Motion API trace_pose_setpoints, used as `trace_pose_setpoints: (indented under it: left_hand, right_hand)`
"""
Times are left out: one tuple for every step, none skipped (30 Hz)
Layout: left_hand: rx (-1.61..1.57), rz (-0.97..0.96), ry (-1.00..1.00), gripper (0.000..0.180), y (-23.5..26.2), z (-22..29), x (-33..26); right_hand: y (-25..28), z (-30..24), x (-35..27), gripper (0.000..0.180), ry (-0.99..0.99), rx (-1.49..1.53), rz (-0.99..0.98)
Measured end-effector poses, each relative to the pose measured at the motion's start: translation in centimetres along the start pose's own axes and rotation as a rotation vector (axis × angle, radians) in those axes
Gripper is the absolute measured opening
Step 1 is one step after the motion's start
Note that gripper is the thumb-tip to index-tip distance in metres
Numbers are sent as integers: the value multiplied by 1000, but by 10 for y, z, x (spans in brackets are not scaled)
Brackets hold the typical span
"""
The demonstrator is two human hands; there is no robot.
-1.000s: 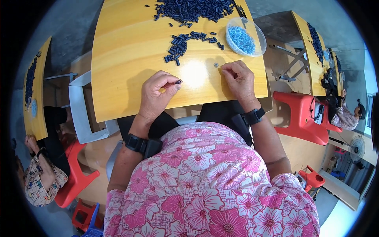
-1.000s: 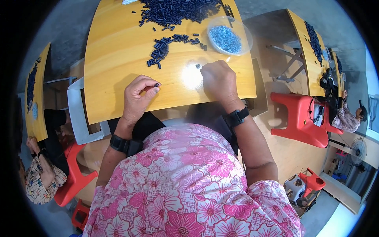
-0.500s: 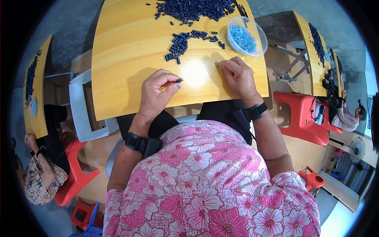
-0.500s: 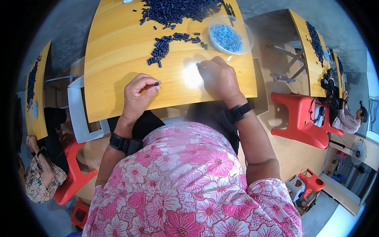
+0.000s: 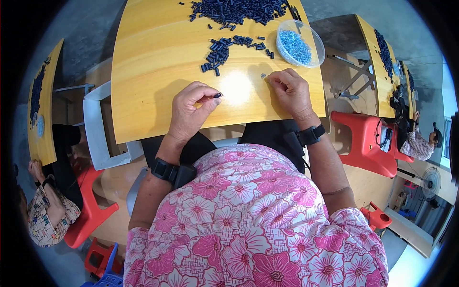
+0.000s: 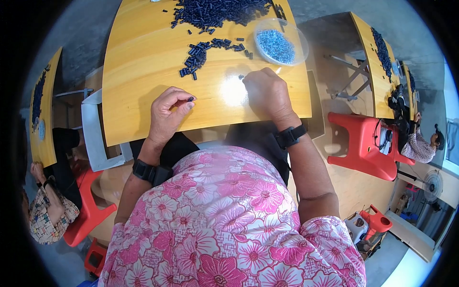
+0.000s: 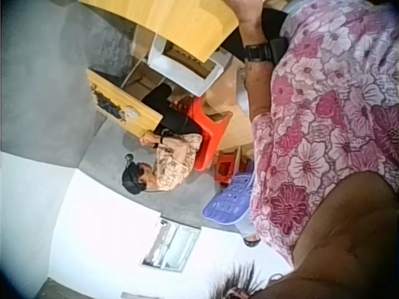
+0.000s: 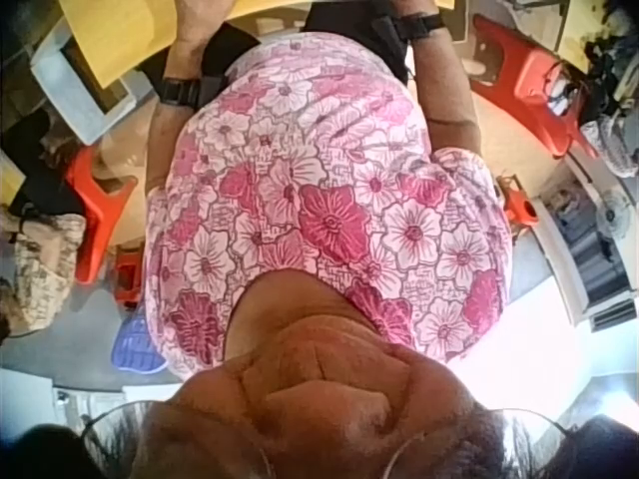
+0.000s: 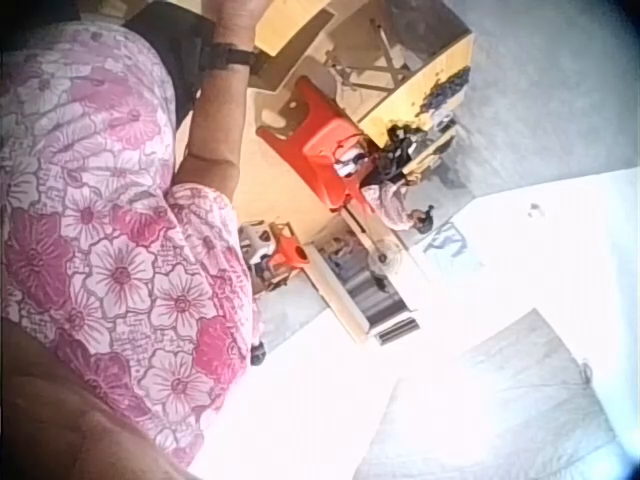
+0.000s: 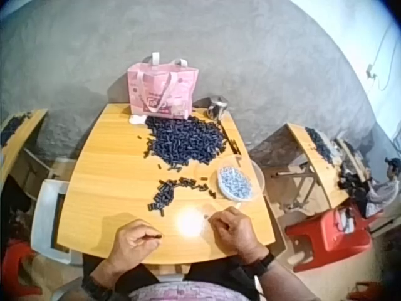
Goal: Manually assembling small black and blue plastic components into finished units at a workbench.
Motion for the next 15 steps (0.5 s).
trace_pose_setpoints:
  left_hand:
    - [-1, 2, 0, 9, 0, 0, 0]
    - [0, 2, 1, 9, 0, 0, 0]
    - [-2, 5, 2, 9, 0, -1, -1]
    - [-5, 7, 4, 9, 0, -1, -1]
    - [-5, 7, 4, 9, 0, -1, -1]
    - [6, 2, 3, 9, 0, 0, -1]
    - [16, -2, 3, 9, 0, 0, 0]
    - [16, -1, 3, 9, 0, 0, 0]
    - [16, -1, 1, 9, 0, 0, 0]
    - [16, -1, -1, 9, 0, 1, 0]
    - [15, 0, -1, 9, 0, 1, 0]
    - [22, -1, -1, 9, 0, 1, 0]
    - [29, -2, -2, 8, 0, 1, 1]
    - [27, -2, -3, 8, 0, 1, 1]
    - [17, 3, -5, 8, 0, 1, 1]
  right_hand:
    - [2, -2, 1, 9, 0, -1, 0]
    - [0, -3, 1, 10, -20, -67, -67]
    - [-3, -3, 1, 11, -40, -132, -135]
    - [-4, -2, 1, 11, -39, -132, -135]
    - [-5, 0, 0, 11, -21, -156, -134]
    - [-5, 1, 0, 11, -3, -181, -133]
    - [-5, 2, -1, 11, -2, -181, -133]
    - [-4, 1, -1, 12, 22, -194, -124]
    - [-4, -1, -1, 12, 47, -208, -114]
    - [-3, -2, 0, 12, 48, -208, -115]
    - [0, -3, 1, 13, 26, -148, -89]
    - [2, -3, 1, 15, 4, -88, -63]
    - [2, -1, 0, 15, 5, -90, -64]
    - [4, 6, -1, 16, -49, -34, -24]
    - [5, 12, -2, 18, -102, 21, 17]
Point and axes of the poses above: each hand's wrist, its own x-axis towards the middle knuckle, its own y-axis out of the back of the hand, z = x × y, the point moved 6 cm from there along x, towards the middle knuckle, and after that the axes turned 6 degrees about -y, right-handed, at the moved point
